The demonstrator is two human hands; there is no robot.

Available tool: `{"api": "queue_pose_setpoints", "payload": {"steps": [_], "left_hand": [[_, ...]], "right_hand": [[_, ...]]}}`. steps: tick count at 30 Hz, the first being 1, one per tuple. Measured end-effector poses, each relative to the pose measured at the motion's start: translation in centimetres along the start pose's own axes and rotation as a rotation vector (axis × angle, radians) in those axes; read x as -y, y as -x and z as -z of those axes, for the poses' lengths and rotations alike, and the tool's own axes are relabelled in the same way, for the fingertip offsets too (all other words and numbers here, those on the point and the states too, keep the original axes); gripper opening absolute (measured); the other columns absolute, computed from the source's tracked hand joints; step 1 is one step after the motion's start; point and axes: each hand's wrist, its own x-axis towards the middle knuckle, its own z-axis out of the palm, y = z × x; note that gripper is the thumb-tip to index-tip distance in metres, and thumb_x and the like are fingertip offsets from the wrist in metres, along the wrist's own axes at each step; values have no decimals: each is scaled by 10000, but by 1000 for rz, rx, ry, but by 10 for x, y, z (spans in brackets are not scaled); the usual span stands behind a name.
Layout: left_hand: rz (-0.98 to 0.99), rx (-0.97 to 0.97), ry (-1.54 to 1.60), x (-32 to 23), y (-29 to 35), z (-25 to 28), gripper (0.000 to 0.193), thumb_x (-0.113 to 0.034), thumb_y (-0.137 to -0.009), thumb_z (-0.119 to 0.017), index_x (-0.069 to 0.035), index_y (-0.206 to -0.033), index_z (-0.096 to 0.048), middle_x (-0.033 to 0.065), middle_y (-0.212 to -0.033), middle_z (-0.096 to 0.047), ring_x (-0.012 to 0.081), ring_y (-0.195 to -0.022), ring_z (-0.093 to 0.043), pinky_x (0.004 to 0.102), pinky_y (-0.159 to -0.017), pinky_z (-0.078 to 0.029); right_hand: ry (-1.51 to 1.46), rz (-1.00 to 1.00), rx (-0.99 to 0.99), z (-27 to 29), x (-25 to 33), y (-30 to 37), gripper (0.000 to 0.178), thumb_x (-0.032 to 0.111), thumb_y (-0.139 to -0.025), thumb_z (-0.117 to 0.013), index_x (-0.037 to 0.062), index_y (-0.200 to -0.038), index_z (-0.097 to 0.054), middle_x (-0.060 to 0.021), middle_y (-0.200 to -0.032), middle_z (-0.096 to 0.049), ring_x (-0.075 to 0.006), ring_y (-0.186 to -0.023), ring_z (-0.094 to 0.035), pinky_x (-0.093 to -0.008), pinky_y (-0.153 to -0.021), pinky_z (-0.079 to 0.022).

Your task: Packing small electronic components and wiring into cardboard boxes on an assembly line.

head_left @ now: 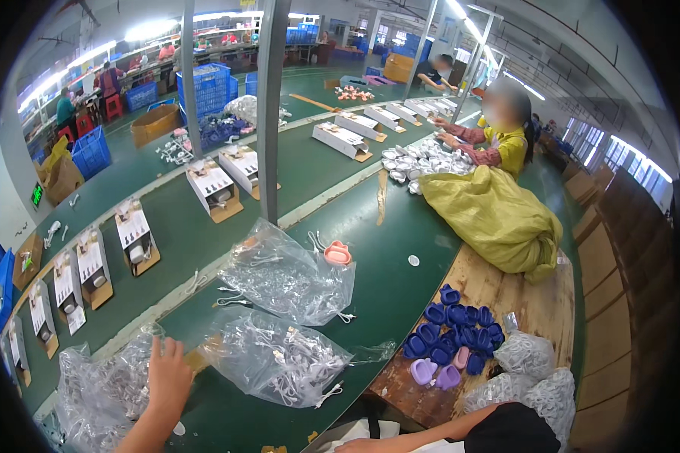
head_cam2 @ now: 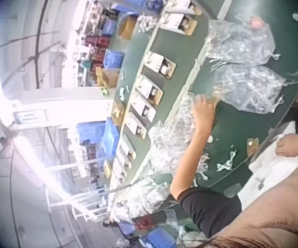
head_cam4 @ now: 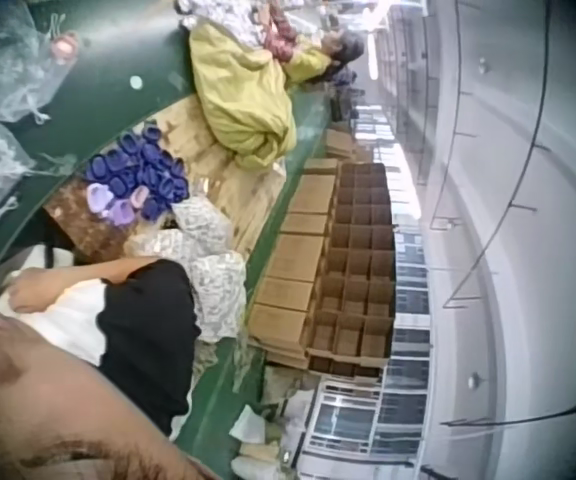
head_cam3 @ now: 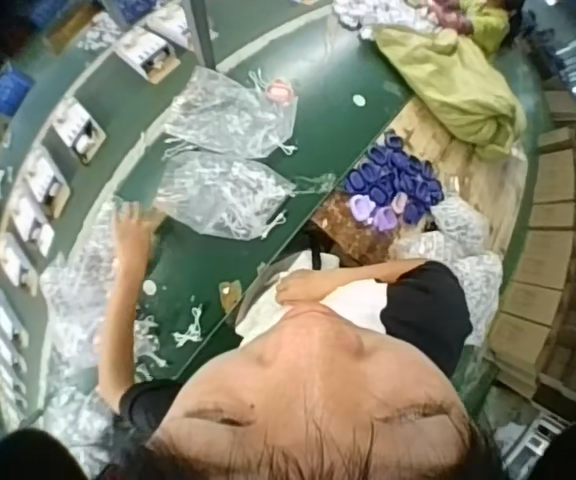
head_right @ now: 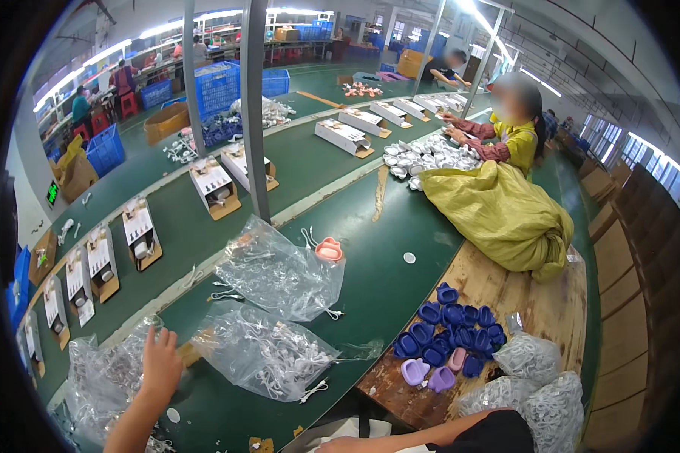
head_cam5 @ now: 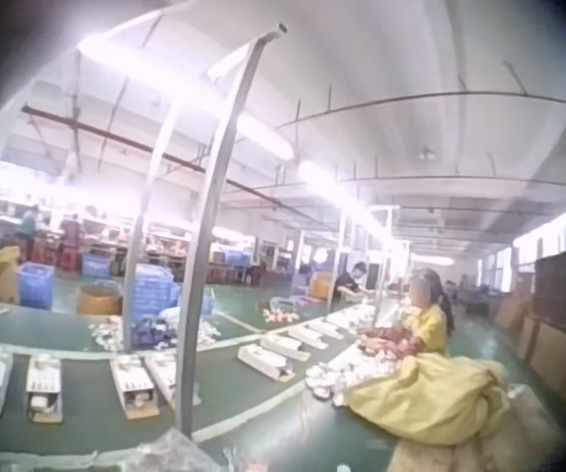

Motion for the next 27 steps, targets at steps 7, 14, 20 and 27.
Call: {"api": "queue_pose_setpoints", "payload": {"steps": [7,14,20,27], "left_hand": [[138,13,-395,-8,14,3,288,-293,-880,-531,-168,-1082,-694,103,-1456,-343,311,-1392,-213,568,-1145,-81],[97,317,-524,-20,11,27,386,-328,-924,-474,-197,-1269,-588,71,-1528,-258,328,-1435,-101,616,-1132,-17],[161,428,-559,-26,14,22,478,-419,-965,-365,-216,-1389,-453,49,-1529,-260,327,-1433,-109,631,-1126,6],[83,443,-579,-22,15,37,452,-399,-965,-378,-221,-1367,-481,48,-1521,-281,322,-1430,-136,660,-1110,13]], "right_hand": [[-42,28,-18,-4,-8,-7,125,165,-859,-521,53,-806,-540,-147,-797,-546,-332,-761,-569,-435,-659,-459],[-12,43,-15,-7,-9,-8,134,175,-867,-523,60,-801,-534,-141,-798,-543,-318,-758,-569,-422,-646,-463],[5,56,-21,-8,-7,-5,135,184,-869,-525,61,-818,-540,-137,-814,-545,-316,-768,-571,-422,-660,-468],[19,62,-29,-9,-4,-3,136,191,-867,-514,66,-827,-546,-139,-823,-551,-320,-785,-576,-428,-676,-469]]}}
